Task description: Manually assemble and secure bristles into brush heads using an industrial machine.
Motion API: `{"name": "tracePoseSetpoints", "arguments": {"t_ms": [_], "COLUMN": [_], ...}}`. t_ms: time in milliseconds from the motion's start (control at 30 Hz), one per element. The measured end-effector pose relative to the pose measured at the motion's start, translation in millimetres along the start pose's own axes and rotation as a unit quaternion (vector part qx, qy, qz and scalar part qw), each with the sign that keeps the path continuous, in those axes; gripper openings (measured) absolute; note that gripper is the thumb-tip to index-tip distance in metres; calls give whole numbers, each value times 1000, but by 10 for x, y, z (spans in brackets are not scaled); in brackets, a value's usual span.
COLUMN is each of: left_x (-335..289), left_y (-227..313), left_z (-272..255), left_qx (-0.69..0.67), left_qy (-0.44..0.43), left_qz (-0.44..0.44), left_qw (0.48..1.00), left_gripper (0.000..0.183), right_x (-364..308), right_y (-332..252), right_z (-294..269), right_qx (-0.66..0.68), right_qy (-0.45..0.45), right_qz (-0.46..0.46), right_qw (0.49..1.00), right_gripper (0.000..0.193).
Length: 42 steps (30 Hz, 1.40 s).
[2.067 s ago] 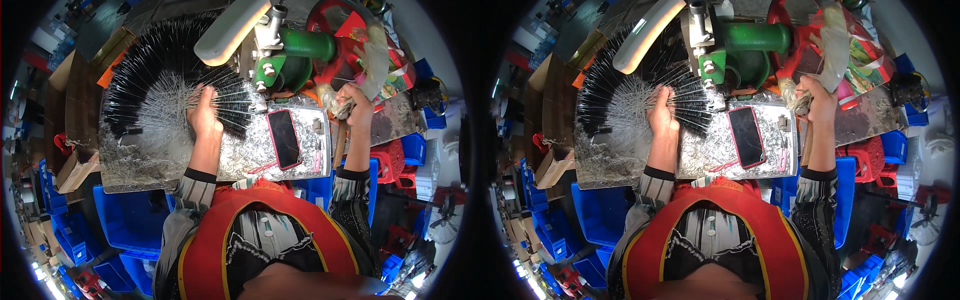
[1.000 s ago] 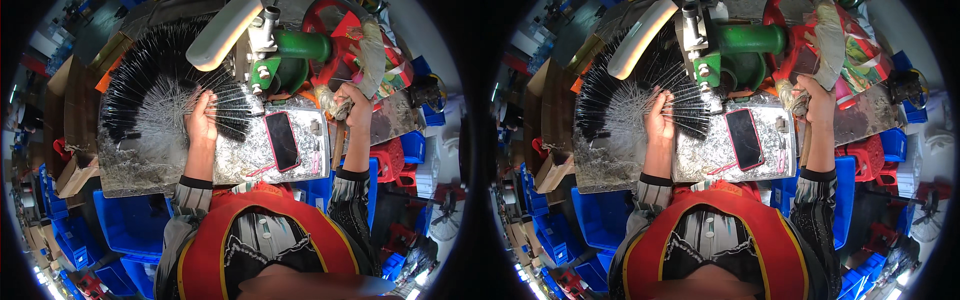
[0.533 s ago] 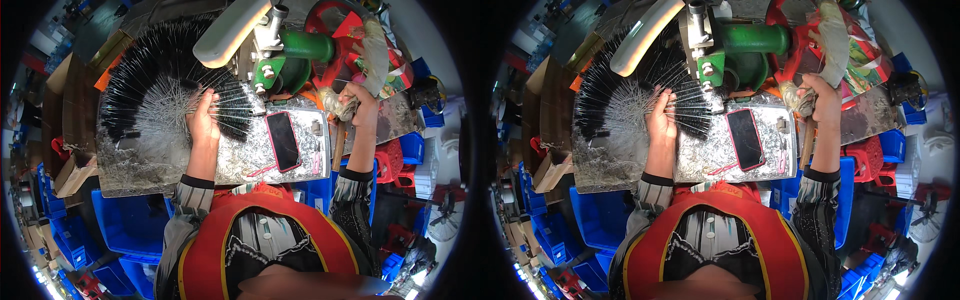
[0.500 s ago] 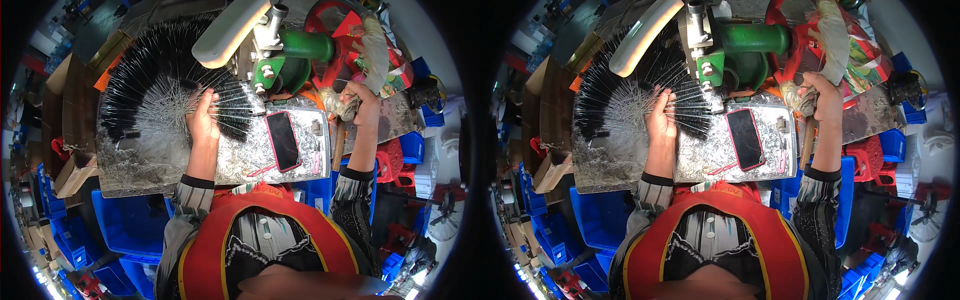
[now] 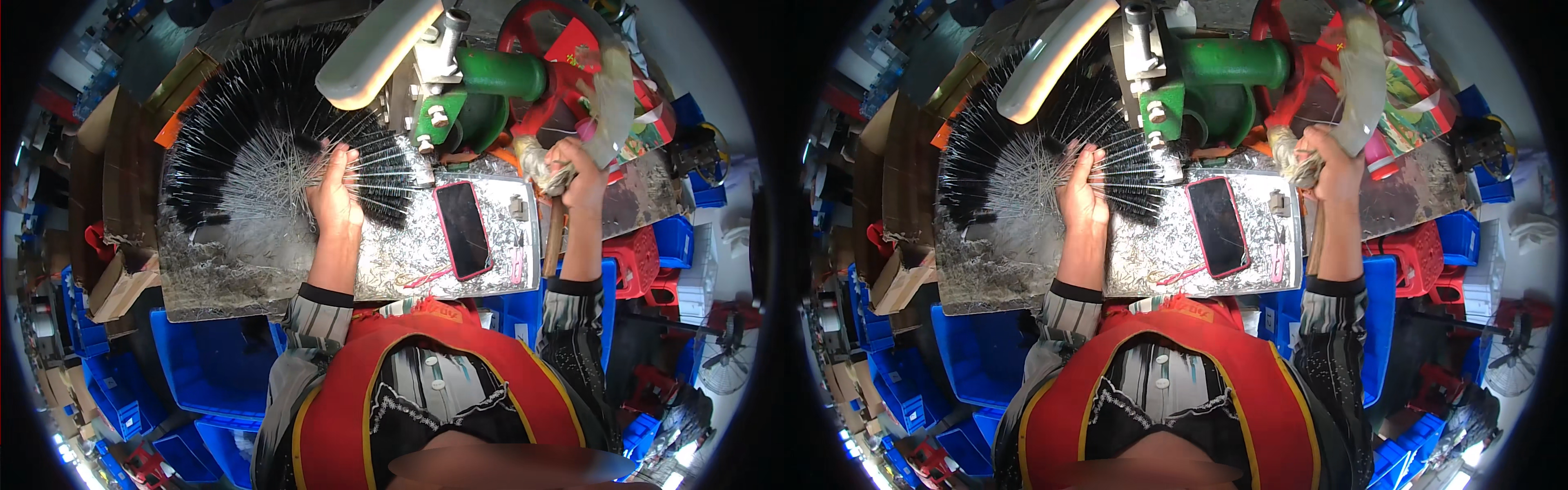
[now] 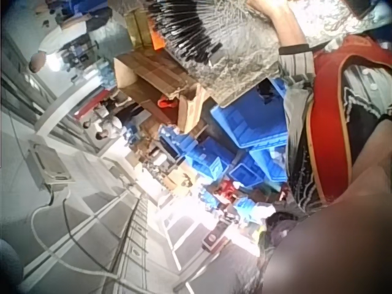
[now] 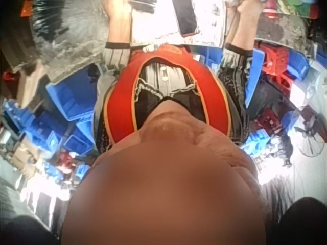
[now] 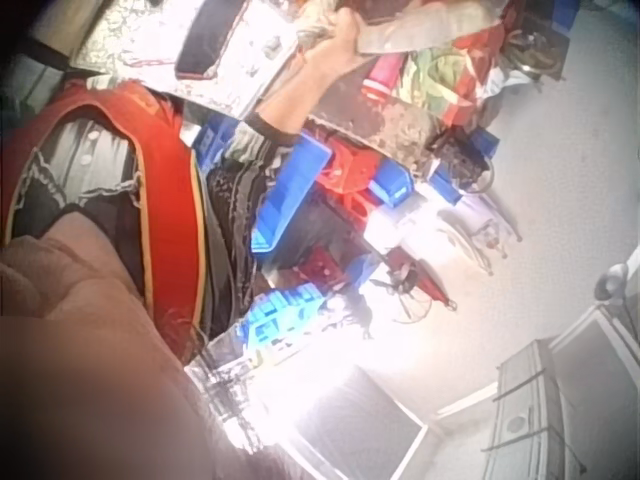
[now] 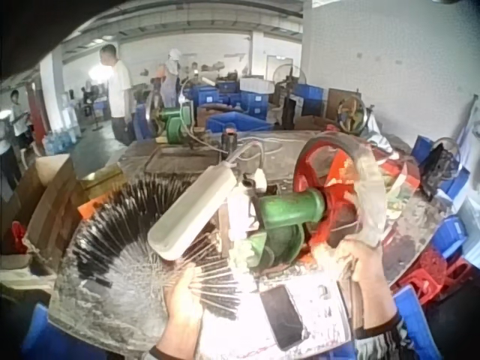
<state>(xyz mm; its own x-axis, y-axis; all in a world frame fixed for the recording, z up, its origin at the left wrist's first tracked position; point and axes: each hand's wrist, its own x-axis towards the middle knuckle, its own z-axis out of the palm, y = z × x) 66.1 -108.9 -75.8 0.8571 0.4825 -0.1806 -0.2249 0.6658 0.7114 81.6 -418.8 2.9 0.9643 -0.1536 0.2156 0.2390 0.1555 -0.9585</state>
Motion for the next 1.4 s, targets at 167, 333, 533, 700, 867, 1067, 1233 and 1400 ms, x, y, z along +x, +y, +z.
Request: {"name": "tracePoseSetpoints", "arguments": {"t_ms": [167, 333, 533, 700, 867, 1067, 1233, 1400], "left_x": [4, -22, -55, 16, 14, 27, 37, 49], "left_y": [-50, -17, 24, 27, 7, -13, -17, -22], "left_z": [-7, 40, 82, -12, -77, -99, -103, -110], "left_qx": [-13, -2, 31, 44, -20, -46, -51, -64], "left_qy": [14, 22, 24, -43, -54, -58, -49, -41], "left_qz": [15, 25, 3, 6, -14, 10, 7, 10], "left_qw": [1000, 999, 999, 998, 998, 997, 997, 997], "left_gripper": [34, 37, 36, 33, 32, 32, 33, 34], "right_x": [144, 190, -34, -33, 9, -4, 25, 35], "right_y": [-399, -535, 293, 204, -81, -240, -76, -178], "right_z": [26, 63, 29, 21, 81, 148, -9, 53], "right_qx": [-61, -66, -76, -27, 0, -67, -36, -34], "right_qy": [47, -8, 0, -6, 49, 84, 54, 72], "right_qz": [81, 115, -151, -64, 12, 51, 17, 55], "right_qw": [994, 991, 986, 998, 999, 993, 998, 995], "right_gripper": [15, 13, 11, 9, 11, 19, 14, 15]}}
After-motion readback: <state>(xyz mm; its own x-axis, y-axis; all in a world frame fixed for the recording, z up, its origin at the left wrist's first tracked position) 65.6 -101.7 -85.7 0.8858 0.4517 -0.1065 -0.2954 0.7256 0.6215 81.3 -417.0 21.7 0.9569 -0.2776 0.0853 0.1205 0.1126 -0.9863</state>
